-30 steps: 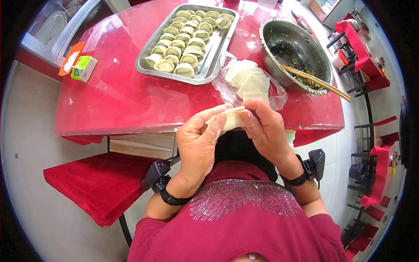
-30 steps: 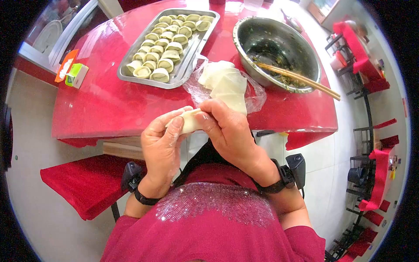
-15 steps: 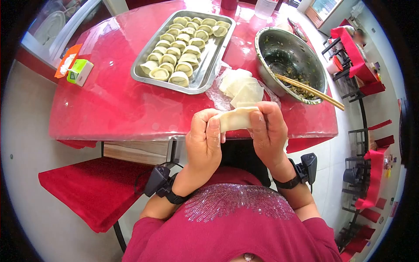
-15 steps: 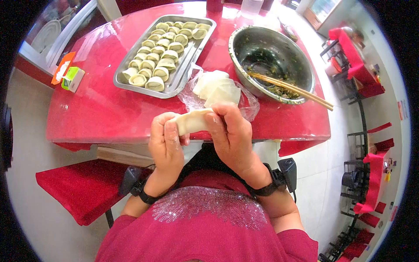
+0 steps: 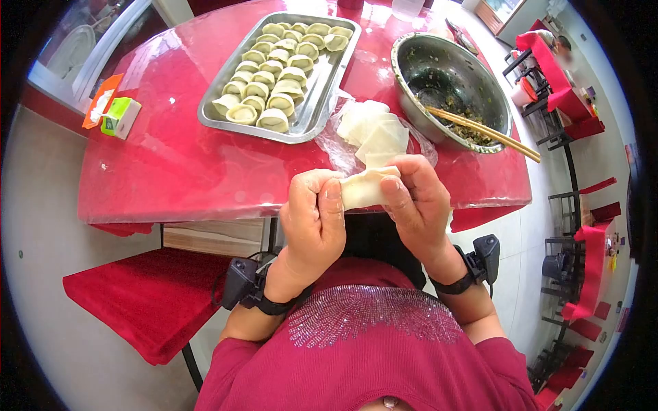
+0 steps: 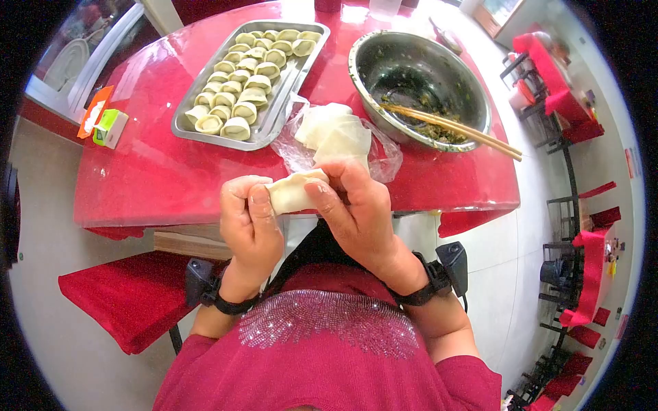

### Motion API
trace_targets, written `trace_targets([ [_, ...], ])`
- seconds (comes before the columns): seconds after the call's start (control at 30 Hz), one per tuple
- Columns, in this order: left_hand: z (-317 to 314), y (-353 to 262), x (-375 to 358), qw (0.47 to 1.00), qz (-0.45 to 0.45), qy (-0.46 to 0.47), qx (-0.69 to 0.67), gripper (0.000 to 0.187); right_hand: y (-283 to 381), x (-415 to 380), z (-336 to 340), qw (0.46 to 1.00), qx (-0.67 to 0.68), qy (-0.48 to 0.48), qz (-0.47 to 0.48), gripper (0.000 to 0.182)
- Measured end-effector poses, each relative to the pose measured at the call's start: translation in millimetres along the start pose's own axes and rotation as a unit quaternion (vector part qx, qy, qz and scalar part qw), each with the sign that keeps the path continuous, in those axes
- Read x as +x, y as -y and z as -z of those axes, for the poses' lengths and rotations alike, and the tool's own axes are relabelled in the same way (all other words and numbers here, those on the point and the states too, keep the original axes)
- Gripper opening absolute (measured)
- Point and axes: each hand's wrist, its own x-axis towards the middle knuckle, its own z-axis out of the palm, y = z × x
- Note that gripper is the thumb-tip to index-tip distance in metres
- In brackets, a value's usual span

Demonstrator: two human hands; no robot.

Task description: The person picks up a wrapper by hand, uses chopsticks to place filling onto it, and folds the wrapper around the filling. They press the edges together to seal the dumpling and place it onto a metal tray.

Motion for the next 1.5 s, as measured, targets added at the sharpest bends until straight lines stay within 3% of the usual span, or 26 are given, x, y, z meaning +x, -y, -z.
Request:
trace_targets([
  [0.03, 0, 1, 2, 0.999, -0.046, -0.001, 0.025, 0.010, 2, 0, 1, 1.000, 0.007, 0.013, -0.005, 0.014],
  [0.2, 1, 0, 7, 0.998, -0.063, 0.027, 0.009, 0.009, 9, 3, 10, 0.997, -0.066, 0.049, -0.006, 0.010],
  [0.27, 5, -4, 11, 0.997, -0.060, 0.051, 0.014, 0.008, 13, 6, 12, 0.986, -0.119, 0.052, 0.102, 0.010],
  [0.33, 10, -10, 11, 0.980, 0.105, 0.115, -0.124, 0.008, 14, 7, 16, 0.984, -0.122, 0.058, 0.119, 0.010],
  [0.37, 11, -10, 13, 0.980, 0.104, 0.117, -0.123, 0.008, 15, 7, 18, 0.981, -0.126, 0.066, 0.133, 0.010],
  [0.47, 13, -9, 17, 0.981, 0.046, 0.155, -0.108, 0.010, 13, 6, 22, 0.980, -0.122, 0.084, 0.132, 0.010],
  [0.53, 14, -10, 21, 0.979, -0.038, 0.199, -0.025, 0.012, 17, 7, 26, 0.981, -0.116, 0.108, 0.108, 0.010],
  [0.63, 16, -11, 24, 0.971, -0.068, 0.228, -0.015, 0.013, 17, 8, 29, 0.979, -0.116, 0.138, 0.091, 0.010],
  [0.93, 19, -16, 27, 0.957, -0.082, 0.279, 0.011, 0.012, 17, 10, 31, 0.961, -0.139, 0.180, 0.159, 0.010],
  [1.1, 19, -15, 25, 0.955, -0.141, 0.253, 0.061, 0.014, 19, 10, 29, 0.963, -0.136, 0.193, 0.134, 0.011],
  [1.33, 16, -13, 22, 0.955, -0.168, 0.237, 0.060, 0.016, 17, 10, 31, 0.941, -0.196, 0.180, 0.211, 0.011],
  [1.43, 13, -17, 24, 0.968, -0.103, 0.230, -0.007, 0.016, 17, 10, 32, 0.943, -0.185, 0.174, 0.215, 0.010],
  [1.5, 14, -14, 24, 0.962, -0.108, 0.251, 0.010, 0.015, 16, 9, 32, 0.945, -0.178, 0.171, 0.213, 0.010],
])
